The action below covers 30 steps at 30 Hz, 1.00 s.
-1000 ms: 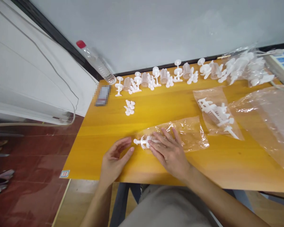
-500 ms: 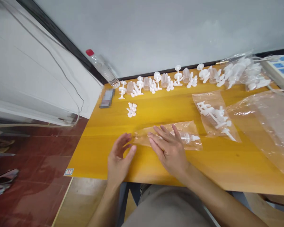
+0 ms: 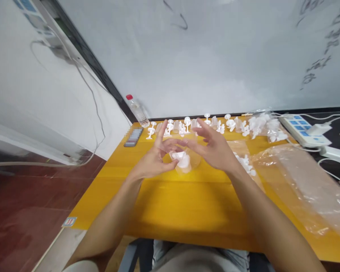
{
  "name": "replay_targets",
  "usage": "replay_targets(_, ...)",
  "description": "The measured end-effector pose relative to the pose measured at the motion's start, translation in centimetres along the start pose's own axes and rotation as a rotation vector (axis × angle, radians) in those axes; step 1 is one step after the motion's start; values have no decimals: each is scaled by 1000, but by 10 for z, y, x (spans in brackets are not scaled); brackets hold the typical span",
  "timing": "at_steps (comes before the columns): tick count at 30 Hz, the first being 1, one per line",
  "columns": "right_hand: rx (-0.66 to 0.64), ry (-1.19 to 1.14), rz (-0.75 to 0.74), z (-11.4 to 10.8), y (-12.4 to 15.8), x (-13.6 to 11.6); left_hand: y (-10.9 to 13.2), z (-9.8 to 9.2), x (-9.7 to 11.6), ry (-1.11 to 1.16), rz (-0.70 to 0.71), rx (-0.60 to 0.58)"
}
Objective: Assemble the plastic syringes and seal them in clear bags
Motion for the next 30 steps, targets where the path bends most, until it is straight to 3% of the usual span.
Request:
replay_targets(3, -138, 95, 28, 0, -22, -10, -7, -4, -1, -6, 76, -54)
replay_targets(8, -55, 308, -10, 1, -32, -36, -7, 1, -36, 52, -10, 130)
replay_targets(12, -40, 354, -22, 6, -37, -34, -7, -9, -61, 146, -104, 209)
replay_targets(14, -9, 319, -6, 1, -40, -26, -2, -35, -68, 119, -102, 252)
replay_targets(16, 24, 254, 38, -5, -43, -18, 11, -77, -76, -51, -132, 411)
replay_targets(18, 67, 161, 105, -10, -45, -10, 32, -118, -89, -308, -248, 606)
replay_targets(20, 110, 44, 169, -11, -46, -6, 48, -139, -102, -488, -357, 681)
replay_targets(22, 139, -67, 205, -7, -47, -4, 55, -140, -116, -572, -409, 646)
replay_targets(26, 160, -211, 212, 5, -44, 7, 57, -123, -133, -678, -409, 566)
replay_targets(28, 179, -244, 221, 8, -40, 18, 58, -117, -129, -703, -380, 544)
replay_targets(30, 203, -246, 219, 7, -36, 28, 61, -112, -111, -716, -351, 543)
Point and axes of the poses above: each hand's wrist, its own y-axis away from the middle knuckle, its own z-axis out of the palm, x = y × z, the point moved 8 cm from there along -y, towards the middle knuckle, and after that the axes turned 2 degrees about -z, right-handed, at the moved point
